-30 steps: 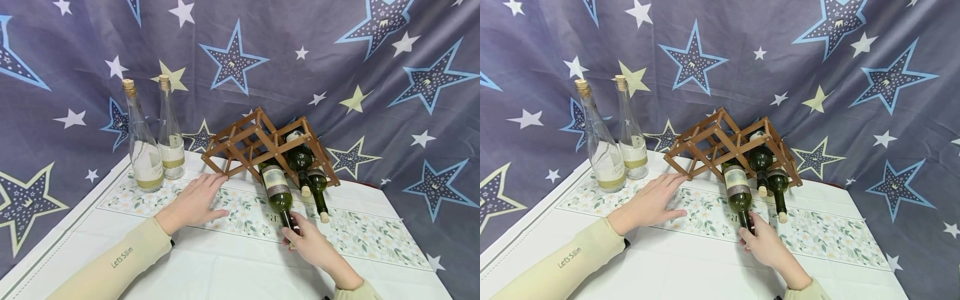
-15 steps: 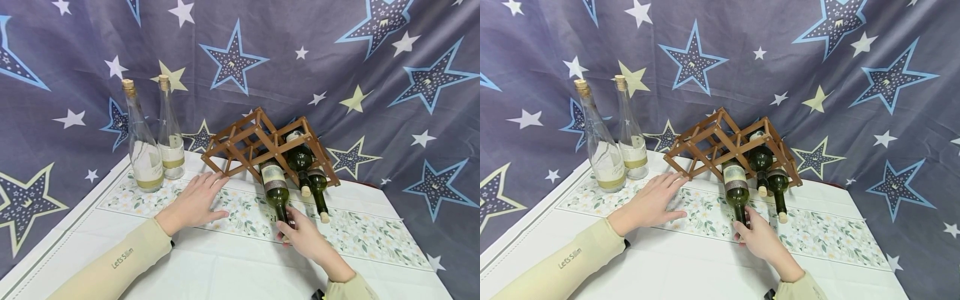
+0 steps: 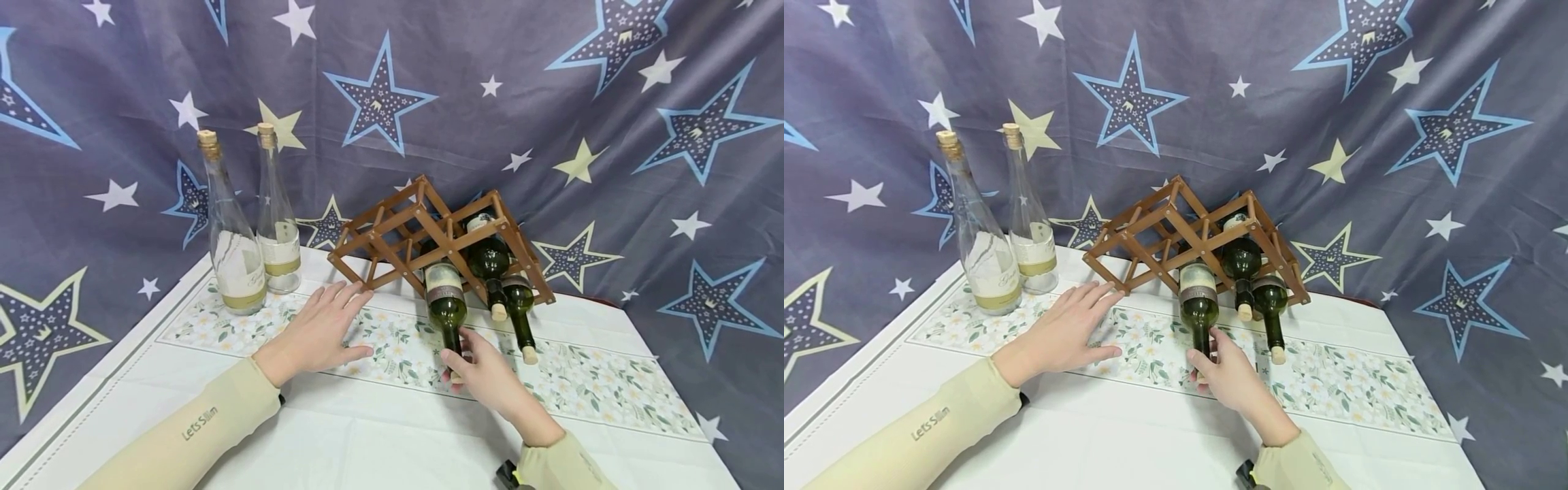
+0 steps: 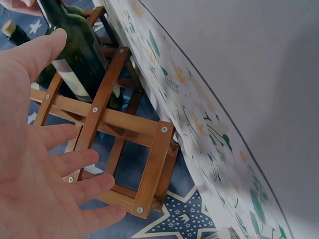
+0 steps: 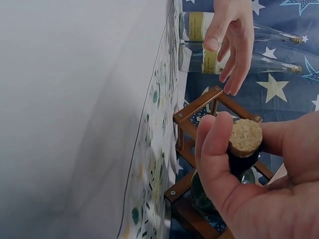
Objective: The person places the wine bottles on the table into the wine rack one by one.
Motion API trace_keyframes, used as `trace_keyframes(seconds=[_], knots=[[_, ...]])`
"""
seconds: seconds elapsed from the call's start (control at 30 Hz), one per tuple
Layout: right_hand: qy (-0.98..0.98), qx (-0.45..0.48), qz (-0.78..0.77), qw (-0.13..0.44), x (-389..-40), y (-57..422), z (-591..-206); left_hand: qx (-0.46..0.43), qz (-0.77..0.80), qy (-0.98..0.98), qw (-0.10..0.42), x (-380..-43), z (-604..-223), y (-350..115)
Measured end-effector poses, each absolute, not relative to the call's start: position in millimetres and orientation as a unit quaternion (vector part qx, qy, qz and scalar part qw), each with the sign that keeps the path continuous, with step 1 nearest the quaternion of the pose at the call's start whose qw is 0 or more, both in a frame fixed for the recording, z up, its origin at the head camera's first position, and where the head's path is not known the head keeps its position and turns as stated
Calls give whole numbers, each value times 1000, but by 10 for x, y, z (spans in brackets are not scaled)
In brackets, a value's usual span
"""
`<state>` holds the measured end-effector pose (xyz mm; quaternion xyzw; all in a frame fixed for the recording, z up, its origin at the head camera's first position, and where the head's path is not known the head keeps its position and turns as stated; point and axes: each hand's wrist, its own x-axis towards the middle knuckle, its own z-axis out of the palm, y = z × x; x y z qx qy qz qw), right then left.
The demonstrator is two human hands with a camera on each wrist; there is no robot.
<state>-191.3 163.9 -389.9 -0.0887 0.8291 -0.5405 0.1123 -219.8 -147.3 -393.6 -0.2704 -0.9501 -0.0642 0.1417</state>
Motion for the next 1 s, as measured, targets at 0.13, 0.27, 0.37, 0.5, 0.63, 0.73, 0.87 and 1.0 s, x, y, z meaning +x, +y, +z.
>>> trace_keyframes(seconds=[0.13, 0.27, 0.37, 0.5, 0.63, 0.73, 0.87, 1.0], knots=[[821, -91, -552, 116, -1969, 1612, -3907, -271, -64, -950, 143, -2198, -3938, -1472], [815, -104, -559, 112, -2028, 1575, -3914, -268, -63, -951, 138, -2198, -3944, -1477], [813, -113, -562, 107, -2072, 1543, -3923, -266, -65, -952, 135, -2199, -3948, -1479], [808, -108, -570, 104, -2125, 1515, -3928, -270, -69, -950, 138, -2203, -3951, -1477], [805, -104, -576, 100, -2193, 1504, -3927, -272, -70, -950, 139, -2209, -3938, -1469], [805, -106, -576, 96, -2254, 1490, -3930, -270, -68, -951, 136, -2207, -3931, -1469], [807, -93, -575, 95, -2312, 1470, -3932, -270, -70, -951, 133, -2205, -3935, -1470], [808, -70, -577, 100, -2342, 1450, -3932, -271, -74, -950, 134, -2205, -3953, -1469]])
